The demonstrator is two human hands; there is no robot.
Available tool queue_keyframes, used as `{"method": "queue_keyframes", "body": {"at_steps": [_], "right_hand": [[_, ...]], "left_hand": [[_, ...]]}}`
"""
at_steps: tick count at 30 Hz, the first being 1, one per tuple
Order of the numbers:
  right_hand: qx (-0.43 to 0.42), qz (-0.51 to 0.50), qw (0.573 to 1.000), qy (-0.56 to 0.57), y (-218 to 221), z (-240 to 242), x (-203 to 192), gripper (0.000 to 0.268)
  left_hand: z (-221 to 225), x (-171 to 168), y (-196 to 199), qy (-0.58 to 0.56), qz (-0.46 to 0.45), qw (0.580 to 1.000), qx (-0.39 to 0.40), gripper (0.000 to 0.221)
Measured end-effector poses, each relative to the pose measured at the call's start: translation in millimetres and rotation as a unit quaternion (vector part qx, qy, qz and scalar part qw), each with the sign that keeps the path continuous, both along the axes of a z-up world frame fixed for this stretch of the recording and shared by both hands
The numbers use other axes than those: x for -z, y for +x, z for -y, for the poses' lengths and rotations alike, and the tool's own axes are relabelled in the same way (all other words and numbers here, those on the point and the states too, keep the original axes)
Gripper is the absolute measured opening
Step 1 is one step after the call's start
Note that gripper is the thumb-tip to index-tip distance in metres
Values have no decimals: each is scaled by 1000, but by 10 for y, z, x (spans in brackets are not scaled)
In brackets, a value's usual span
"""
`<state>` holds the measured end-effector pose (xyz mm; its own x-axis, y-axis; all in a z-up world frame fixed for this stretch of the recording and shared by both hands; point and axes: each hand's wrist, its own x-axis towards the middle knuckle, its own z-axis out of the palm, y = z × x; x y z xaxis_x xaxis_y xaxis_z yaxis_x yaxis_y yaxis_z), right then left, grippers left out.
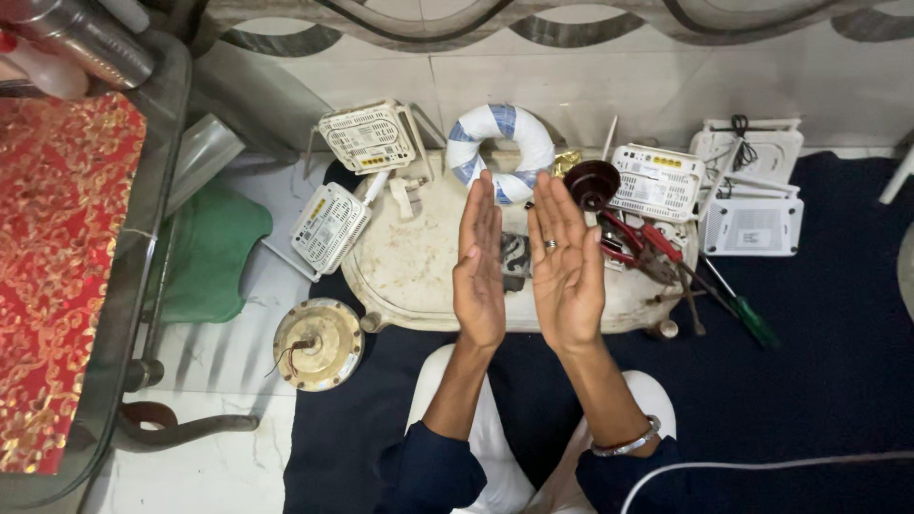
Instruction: The person sits on the floor and works on a small electric motor. They use a screwdriver to loosen parts, then use pliers to adjust wires and components inside the motor housing.
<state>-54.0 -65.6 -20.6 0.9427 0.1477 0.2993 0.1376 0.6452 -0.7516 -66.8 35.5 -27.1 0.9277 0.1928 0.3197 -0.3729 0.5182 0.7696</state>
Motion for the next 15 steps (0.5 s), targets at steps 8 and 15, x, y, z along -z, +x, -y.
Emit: {"method": "queue_keyframes", "body": {"at_steps": [8,15], "right_hand": [[1,14,1000,-5,-157,-120,-39,67],[3,38,999,-27,-216,-56,86,65]], "left_hand": [[-151,28,-146,7,33,999,-13,73],[-91,155,-239,7,44,999,-13,72]]}}
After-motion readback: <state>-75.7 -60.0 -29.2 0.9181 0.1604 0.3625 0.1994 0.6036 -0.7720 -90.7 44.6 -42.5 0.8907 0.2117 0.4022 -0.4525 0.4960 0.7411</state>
